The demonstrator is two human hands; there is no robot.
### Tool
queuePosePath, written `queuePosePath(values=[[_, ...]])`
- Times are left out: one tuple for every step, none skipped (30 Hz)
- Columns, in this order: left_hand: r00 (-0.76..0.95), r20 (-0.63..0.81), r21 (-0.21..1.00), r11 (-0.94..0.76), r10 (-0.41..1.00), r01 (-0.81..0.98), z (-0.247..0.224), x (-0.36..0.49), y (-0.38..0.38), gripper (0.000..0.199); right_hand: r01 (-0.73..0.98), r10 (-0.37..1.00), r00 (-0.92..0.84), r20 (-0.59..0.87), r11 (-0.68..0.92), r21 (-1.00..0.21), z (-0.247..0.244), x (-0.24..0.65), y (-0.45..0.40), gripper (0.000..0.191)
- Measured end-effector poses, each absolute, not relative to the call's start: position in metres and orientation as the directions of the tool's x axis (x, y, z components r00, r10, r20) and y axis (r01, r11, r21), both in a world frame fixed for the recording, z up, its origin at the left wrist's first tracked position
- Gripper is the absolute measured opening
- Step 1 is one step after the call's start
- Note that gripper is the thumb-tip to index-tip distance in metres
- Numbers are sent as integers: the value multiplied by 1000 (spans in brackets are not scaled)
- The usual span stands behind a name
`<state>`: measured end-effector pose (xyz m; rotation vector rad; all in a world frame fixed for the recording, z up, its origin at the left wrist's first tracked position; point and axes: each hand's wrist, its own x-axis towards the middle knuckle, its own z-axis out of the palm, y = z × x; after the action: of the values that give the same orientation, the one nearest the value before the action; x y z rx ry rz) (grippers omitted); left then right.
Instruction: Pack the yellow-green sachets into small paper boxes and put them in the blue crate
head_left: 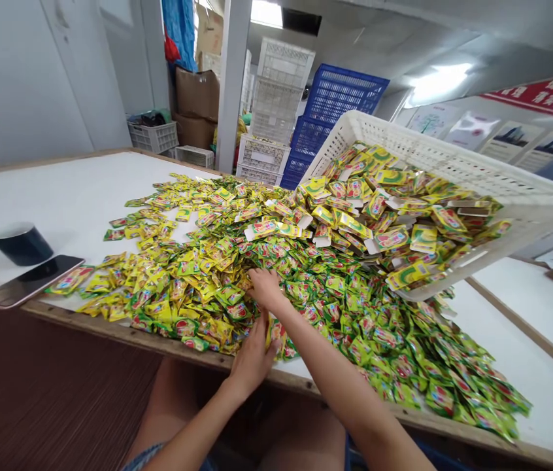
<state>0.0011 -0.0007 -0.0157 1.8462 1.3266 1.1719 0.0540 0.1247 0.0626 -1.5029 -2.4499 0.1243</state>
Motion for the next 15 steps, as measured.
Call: queuePosePath(values=[[120, 340, 823, -357, 933, 441, -17, 1, 0, 66, 859, 885, -422, 195, 459, -225, 62, 56, 124, 35], [120, 356, 813, -370, 927, 449, -18, 0, 0, 65, 857, 887, -410, 213, 455, -244, 62, 59, 123, 29], [121, 367, 805, -381, 922, 456, -18, 0, 0, 64, 854, 890, -390, 235, 445, -267, 64, 63, 123, 26], [123, 378, 796, -390, 917, 462, -17, 0, 0, 63, 852, 895, -364, 260, 432, -296, 66, 69, 123, 26], [121, 392, 787, -400, 912, 469, -15, 0, -1, 61, 849, 900, -332, 284, 416, -326, 69, 76, 123, 27], [114, 411, 776, -412, 905, 478, -12, 1, -3, 58, 846, 904, -302, 303, 401, -352, 72, 84, 122, 28], [99, 437, 761, -426, 894, 489, -9, 0, -6, 55, 838, 908, -263, 326, 382, -388, 75, 93, 120, 29], [81, 467, 745, -441, 881, 500, -5, 0, -10, 51, 821, 910, -209, 358, 362, -441, 77, 102, 117, 30], [64, 497, 727, -456, 865, 513, -2, -3, -13, 47, 800, 911, -148, 386, 340, -495, 79, 113, 112, 32], [51, 527, 708, -471, 848, 526, 2, -7, -16, 43, 746, 905, -33, 424, 305, -593, 79, 123, 104, 34], [43, 551, 690, -484, 833, 538, 6, -14, -18, 41, 680, 889, 93, 448, 271, -681, 78, 135, 94, 38], [38, 570, 672, -493, 821, 553, 11, -24, -18, 40, 637, 874, 201, 442, 226, -737, 75, 146, 82, 43], [17, 596, 651, -496, 803, 574, 15, -39, -16, 39, 612, 858, 294, 422, 170, -773, 70, 157, 69, 46], [-13, 612, 633, -480, 791, 608, 19, -58, -12, 39, 590, 831, 391, 396, 104, -801, 65, 167, 55, 49], [-78, 634, 617, -443, 769, 650, 23, -83, -5, 39, 577, 799, 471, 374, 41, -815, 58, 177, 40, 51]])
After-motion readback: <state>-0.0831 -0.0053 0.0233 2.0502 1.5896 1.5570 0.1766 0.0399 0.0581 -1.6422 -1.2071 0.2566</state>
